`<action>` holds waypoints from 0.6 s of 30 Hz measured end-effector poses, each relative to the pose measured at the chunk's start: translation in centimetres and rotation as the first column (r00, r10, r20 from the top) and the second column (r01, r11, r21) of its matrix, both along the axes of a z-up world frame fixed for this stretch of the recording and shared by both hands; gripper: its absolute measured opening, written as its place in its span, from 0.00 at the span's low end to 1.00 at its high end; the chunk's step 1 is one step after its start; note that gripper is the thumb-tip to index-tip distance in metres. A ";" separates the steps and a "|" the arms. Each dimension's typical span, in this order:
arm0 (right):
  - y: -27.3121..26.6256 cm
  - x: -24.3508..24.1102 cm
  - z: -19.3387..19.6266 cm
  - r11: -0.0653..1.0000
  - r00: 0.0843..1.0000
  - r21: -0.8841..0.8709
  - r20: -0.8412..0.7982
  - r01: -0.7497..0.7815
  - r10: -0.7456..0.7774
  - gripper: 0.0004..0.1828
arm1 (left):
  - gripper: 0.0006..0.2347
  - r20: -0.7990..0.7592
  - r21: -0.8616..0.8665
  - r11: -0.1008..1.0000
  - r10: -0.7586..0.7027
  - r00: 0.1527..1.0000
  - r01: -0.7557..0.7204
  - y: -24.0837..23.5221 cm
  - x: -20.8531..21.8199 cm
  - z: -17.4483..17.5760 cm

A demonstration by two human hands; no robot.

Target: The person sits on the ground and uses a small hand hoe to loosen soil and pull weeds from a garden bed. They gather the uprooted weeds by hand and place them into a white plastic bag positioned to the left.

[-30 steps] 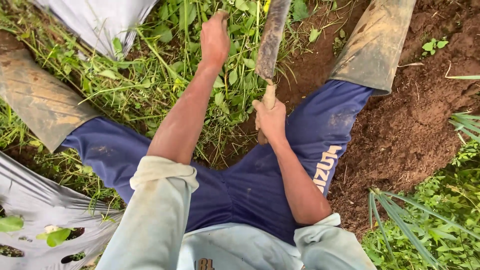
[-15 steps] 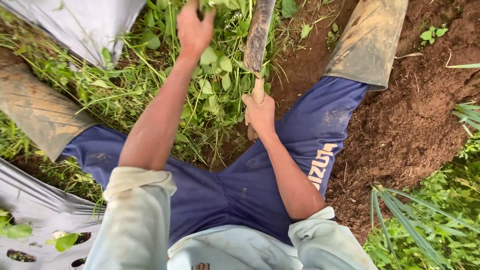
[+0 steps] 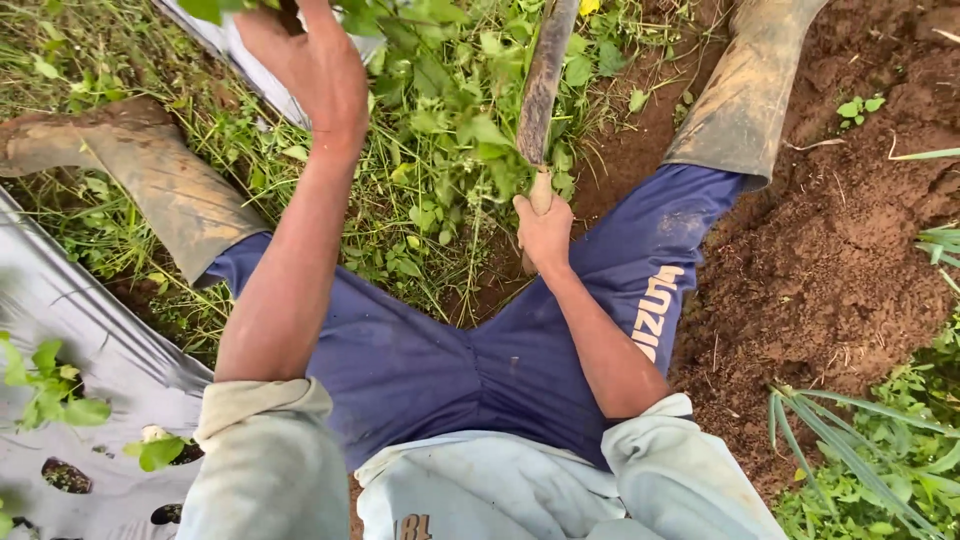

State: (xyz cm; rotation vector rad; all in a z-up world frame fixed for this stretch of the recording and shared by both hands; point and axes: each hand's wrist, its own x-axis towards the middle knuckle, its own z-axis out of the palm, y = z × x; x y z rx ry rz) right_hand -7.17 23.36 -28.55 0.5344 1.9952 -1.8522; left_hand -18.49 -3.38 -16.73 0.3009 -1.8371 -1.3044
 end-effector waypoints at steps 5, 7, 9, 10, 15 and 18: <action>0.1 1.3 -1.6 0.978 0.976 0.204 -0.203 -0.035 0.077 0.09 | 0.16 -0.146 0.129 0.986 -0.083 0.986 0.102 1.3 1.4 -0.9; 0.1 2.4 -1.3 0.994 0.973 0.097 -0.217 -0.056 0.076 0.07 | 0.27 -0.098 0.058 0.997 0.050 0.994 -0.045 0.1 2.2 -0.1; 0.2 2.8 -1.4 0.988 0.969 0.138 -0.228 -0.069 0.099 0.08 | 0.21 -0.198 -0.044 0.994 0.094 0.976 -0.105 -0.5 2.4 3.4; -0.2 2.3 -1.4 0.982 0.961 0.173 -0.248 -0.081 0.123 0.08 | 0.15 -0.310 -0.144 0.974 0.125 0.942 -0.177 -1.0 2.0 5.5; -0.6 2.3 -1.6 0.991 0.978 0.126 -0.195 -0.049 0.073 0.08 | 0.21 -0.370 -0.079 0.973 0.175 0.912 -0.219 -2.8 4.3 7.4; -0.4 2.0 -1.2 0.992 0.966 0.129 -0.257 0.005 0.029 0.09 | 0.29 -0.394 0.139 0.985 0.153 0.906 -0.106 -1.7 5.3 5.6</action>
